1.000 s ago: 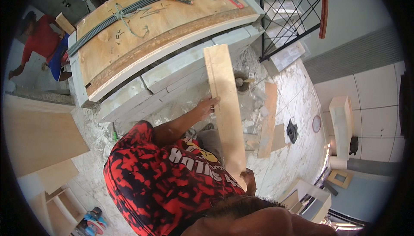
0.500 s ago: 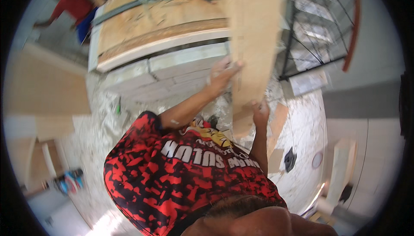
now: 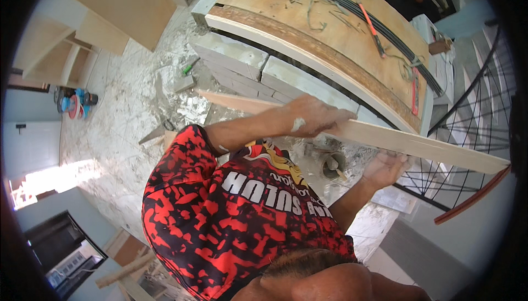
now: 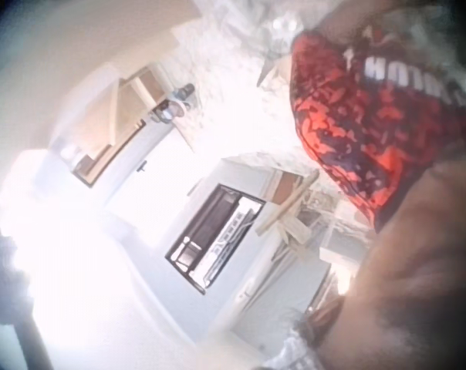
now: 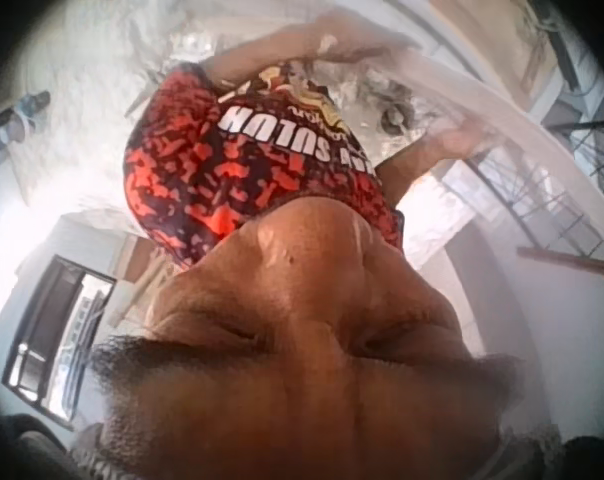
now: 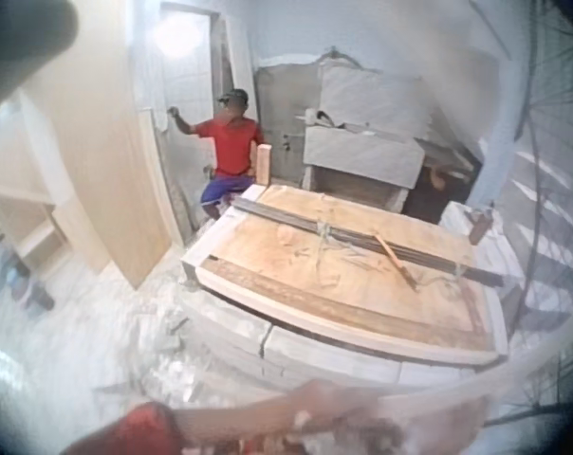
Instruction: The person constructs a wall using white blocks, securing them with mortar and aligning them using a wooden guide and a hammer.
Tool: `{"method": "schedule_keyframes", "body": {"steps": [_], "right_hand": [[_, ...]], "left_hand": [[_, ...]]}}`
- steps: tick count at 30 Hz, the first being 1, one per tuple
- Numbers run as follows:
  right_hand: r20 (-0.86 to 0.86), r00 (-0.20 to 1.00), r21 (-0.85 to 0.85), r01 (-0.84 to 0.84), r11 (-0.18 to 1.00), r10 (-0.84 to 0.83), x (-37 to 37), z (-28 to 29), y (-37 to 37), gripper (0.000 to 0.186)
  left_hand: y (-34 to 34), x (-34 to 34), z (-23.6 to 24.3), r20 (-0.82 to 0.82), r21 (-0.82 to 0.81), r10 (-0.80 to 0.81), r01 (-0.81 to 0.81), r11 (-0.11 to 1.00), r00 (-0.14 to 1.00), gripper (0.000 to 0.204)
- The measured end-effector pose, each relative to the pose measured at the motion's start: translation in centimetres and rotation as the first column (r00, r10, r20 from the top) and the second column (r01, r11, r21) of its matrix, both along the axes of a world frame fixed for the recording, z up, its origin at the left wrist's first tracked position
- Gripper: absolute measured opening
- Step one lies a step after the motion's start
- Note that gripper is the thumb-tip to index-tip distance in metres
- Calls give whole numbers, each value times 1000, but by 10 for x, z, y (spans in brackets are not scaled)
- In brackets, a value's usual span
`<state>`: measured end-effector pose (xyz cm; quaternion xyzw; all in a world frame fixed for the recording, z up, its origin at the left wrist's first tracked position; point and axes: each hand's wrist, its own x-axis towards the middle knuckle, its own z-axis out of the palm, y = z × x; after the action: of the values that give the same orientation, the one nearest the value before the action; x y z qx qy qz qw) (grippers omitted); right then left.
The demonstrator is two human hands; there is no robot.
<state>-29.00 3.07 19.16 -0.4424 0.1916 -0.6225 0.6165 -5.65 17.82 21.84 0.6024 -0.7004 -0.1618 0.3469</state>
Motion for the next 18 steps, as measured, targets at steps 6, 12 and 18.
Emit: {"method": "schedule_keyframes", "body": {"steps": [6, 12, 18], "right_hand": [[-288, 941, 178, 232, 956, -175, 9, -22, -61, 45], [-617, 772, 247, 374, 894, -153, -34, -156, -91, 58], [-775, -136, -632, 204, 748, -617, -10, -198, -83, 60]], "left_hand": [[-23, 84, -8, 170, -126, 23, -1, 992, 985, 47], [-68, 120, -100, 347, 145, -48, -3, 989, 937, 56], [-104, 111, -142, 416, 255, -135, 28, 967, 899, 59]]}}
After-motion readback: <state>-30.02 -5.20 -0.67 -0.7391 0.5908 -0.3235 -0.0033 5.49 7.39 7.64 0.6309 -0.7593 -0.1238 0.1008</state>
